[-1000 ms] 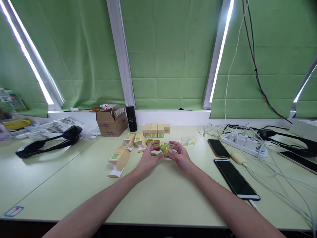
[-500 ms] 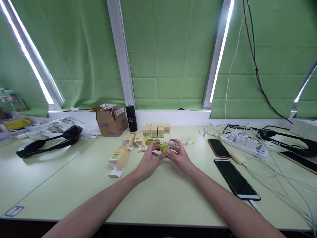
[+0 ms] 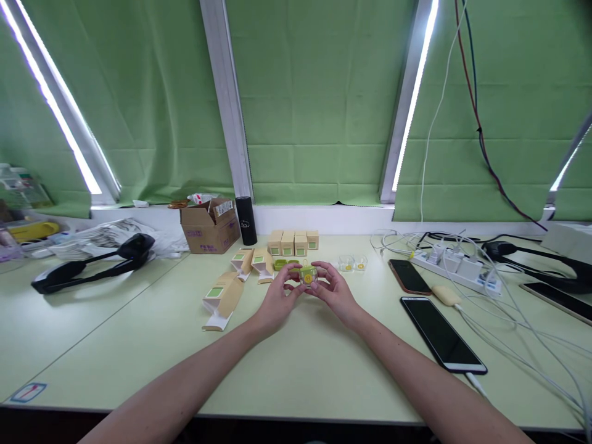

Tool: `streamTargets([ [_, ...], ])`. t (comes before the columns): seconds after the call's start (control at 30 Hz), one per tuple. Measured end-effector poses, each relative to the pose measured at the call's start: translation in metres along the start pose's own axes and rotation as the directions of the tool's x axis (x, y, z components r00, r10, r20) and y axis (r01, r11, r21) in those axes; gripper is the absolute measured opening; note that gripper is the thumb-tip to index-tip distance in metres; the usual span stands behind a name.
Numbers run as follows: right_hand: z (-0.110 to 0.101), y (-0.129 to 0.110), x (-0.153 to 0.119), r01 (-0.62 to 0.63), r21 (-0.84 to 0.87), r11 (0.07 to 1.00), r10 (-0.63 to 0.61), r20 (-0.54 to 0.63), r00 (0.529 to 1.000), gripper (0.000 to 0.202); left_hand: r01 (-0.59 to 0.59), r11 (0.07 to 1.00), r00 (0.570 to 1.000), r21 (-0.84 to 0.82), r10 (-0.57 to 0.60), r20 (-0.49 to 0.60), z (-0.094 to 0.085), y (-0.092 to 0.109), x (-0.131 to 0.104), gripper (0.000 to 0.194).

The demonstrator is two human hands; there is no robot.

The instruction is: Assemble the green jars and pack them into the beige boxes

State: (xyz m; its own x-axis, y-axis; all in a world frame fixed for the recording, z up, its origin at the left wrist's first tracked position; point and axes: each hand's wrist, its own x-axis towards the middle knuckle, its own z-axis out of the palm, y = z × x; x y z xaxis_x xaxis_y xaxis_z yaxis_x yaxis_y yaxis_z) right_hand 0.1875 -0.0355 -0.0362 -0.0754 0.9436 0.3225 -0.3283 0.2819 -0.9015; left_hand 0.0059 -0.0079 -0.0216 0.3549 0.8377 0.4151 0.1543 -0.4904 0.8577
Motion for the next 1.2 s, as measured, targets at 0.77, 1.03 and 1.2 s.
streamTargets([
  [0.77, 0.007, 0.006, 0.0, -0.046, -0.059, 0.997, 0.043, -0.054, 0.998, 0.061, -0.288, 0.856, 0.939, 0.428, 0.34, -0.047, -0.006, -0.004, -0.004, 0.035],
  [1.03, -0.008, -0.001, 0.006, -0.105, 0.321, 0.941, 0.104, 0.022, 0.994, 0.039, -0.306, 0.877, 0.936, 0.369, 0.349, -0.054, -0.008, -0.002, -0.004, 0.03],
  [1.2, -0.017, 0.003, 0.01, -0.17, 0.428, 0.887, 0.169, 0.042, 0.985, 0.042, -0.266, 0.879, 0.949, 0.396, 0.31, -0.05, -0.012, 0.001, -0.003, 0.023],
])
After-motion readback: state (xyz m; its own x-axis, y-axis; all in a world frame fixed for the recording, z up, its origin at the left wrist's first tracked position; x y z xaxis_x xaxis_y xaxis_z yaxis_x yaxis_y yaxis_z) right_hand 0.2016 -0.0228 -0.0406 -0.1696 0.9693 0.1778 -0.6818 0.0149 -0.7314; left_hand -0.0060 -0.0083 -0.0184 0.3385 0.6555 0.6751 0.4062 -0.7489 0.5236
